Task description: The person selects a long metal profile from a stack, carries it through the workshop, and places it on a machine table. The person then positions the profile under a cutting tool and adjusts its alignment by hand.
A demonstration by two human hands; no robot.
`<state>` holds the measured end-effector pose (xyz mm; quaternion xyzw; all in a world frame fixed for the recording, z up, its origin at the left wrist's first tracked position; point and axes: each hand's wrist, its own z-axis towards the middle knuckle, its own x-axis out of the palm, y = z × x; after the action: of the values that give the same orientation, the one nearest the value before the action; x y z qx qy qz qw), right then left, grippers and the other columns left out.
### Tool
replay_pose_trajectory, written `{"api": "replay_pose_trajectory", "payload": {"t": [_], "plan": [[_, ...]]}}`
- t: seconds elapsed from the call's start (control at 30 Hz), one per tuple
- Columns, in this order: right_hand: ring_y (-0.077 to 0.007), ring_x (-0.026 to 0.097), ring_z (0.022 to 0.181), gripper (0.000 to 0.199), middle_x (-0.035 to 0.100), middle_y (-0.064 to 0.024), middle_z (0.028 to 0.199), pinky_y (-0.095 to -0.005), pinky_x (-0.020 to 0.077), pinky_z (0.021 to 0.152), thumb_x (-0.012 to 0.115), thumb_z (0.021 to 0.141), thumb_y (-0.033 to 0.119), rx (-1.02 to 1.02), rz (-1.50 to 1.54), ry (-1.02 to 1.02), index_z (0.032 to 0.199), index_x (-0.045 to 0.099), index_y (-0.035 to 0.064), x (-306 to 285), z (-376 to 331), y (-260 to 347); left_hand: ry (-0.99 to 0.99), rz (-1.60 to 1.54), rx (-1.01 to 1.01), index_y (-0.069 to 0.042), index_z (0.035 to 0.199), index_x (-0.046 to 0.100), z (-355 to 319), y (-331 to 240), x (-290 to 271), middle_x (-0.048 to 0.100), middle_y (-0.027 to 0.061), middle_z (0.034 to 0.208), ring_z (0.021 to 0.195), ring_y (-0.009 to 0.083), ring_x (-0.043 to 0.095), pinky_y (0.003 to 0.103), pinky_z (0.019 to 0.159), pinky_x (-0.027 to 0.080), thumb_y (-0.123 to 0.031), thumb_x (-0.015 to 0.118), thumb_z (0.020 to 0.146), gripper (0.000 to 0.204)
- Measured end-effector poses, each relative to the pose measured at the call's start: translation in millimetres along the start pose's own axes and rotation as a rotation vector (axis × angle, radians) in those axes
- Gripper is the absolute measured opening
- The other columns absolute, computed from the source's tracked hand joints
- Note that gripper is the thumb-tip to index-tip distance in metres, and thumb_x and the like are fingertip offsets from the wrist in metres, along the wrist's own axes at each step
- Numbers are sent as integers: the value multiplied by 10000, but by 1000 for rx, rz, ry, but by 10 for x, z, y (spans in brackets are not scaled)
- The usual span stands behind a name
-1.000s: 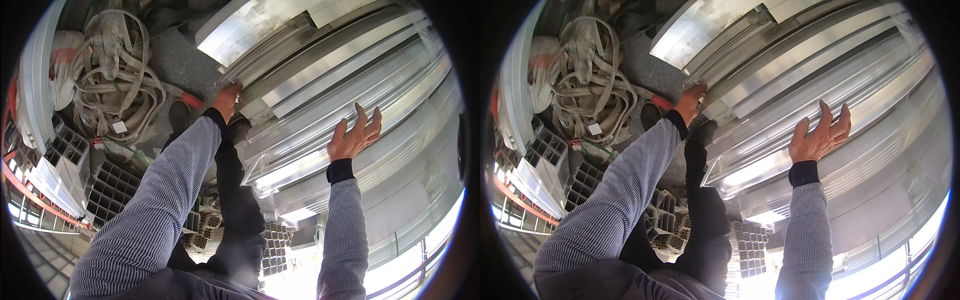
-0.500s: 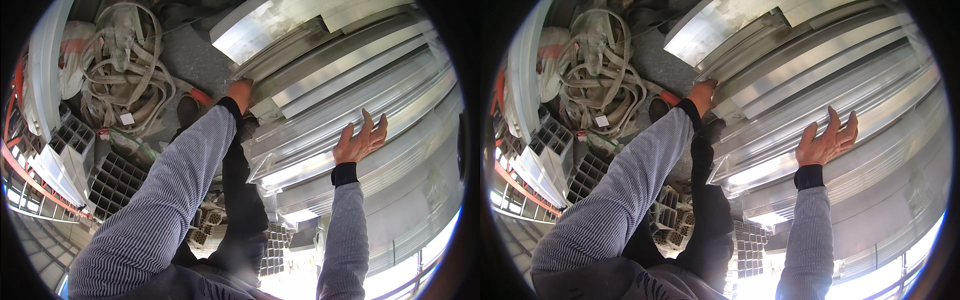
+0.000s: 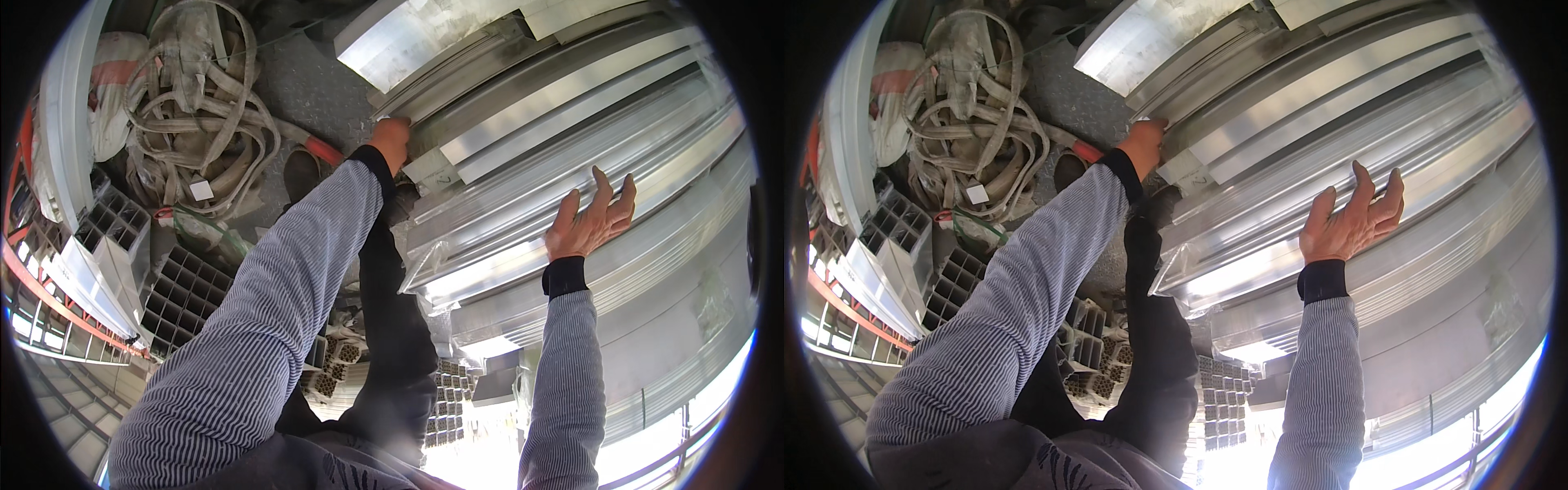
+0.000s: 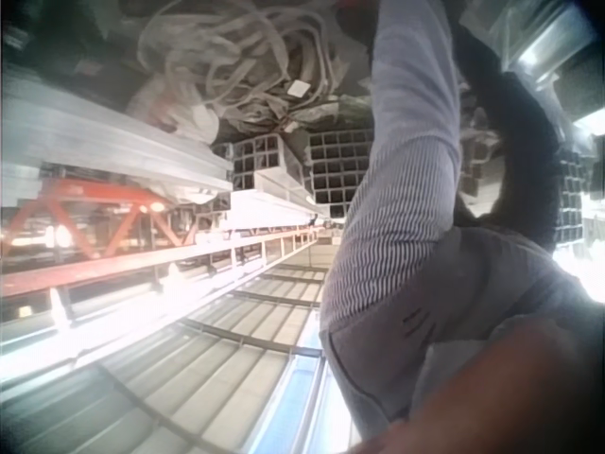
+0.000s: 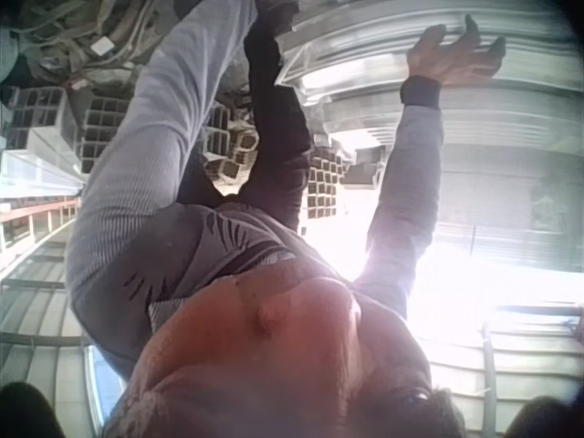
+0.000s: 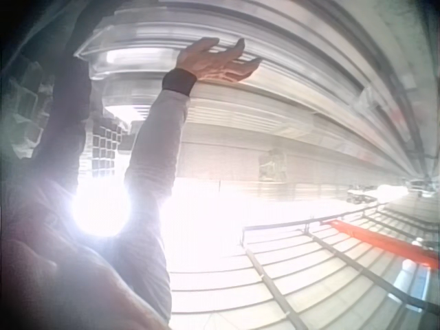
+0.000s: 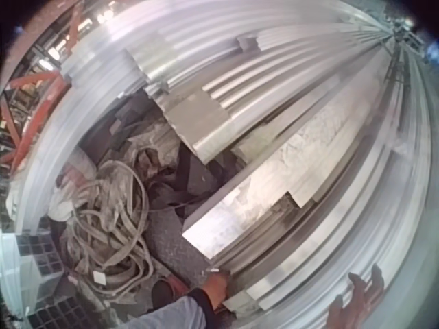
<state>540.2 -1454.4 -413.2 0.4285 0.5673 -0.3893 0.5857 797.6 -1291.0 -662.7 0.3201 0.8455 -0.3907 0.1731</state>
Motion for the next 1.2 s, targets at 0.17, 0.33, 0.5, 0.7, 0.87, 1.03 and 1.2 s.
{"api": "replay_pose_trajectory", "payload": {"t": [0.17,0.33,0.5,0.7,0.87,1.03,1.2], "plan": [[-365,242,1419,573,306,-179,1533,-570,229,1144,471,963,529,2,-16,-6,1254,644,66,11,-5,-7,-5,-89,99,35,1275,629,-71,37,-127,710,250,933,848,362,723,397,727,569,98,690,685,596],[-365,245,1414,573,303,-166,1537,-585,230,1150,464,960,541,-1,-10,-18,1257,648,87,24,-13,-21,13,-513,-84,-21,1015,659,0,180,-61,622,115,736,613,268,573,442,563,445,-67,732,800,231],[-373,244,1413,563,295,-155,1543,-600,228,1152,475,946,537,9,2,-22,1260,650,104,43,-17,-36,37,-1185,-670,-109,742,539,86,156,98,452,6,629,523,178,339,392,510,272,-264,692,939,294],[-383,240,1411,556,290,-156,1546,-606,231,1147,483,932,519,14,1,-20,1261,649,102,46,-20,-34,138,-1328,-862,-101,722,551,148,196,54,434,5,588,505,161,340,397,496,251,-272,695,956,323],[-385,240,1415,569,291,-161,1547,-605,232,1147,478,939,537,22,-6,-11,1259,649,99,43,-16,-30,149,-1127,-628,-75,734,571,187,457,198,461,19,592,481,159,371,395,480,295,-235,662,978,306],[-386,238,1420,582,295,-167,1546,-604,238,1146,466,950,558,12,0,-26,1253,651,98,51,-19,-39,118,-795,-350,-28,872,641,227,475,295,555,114,736,670,268,509,426,587,389,-156,657,914,136],[-385,238,1423,572,289,-169,1548,-604,238,1147,454,962,551,6,0,-26,1250,650,98,61,-26,-50,188,41,136,-2,1082,701,104,237,-71,691,274,990,969,467,663,497,816,550,-36,718,770,315]]}}
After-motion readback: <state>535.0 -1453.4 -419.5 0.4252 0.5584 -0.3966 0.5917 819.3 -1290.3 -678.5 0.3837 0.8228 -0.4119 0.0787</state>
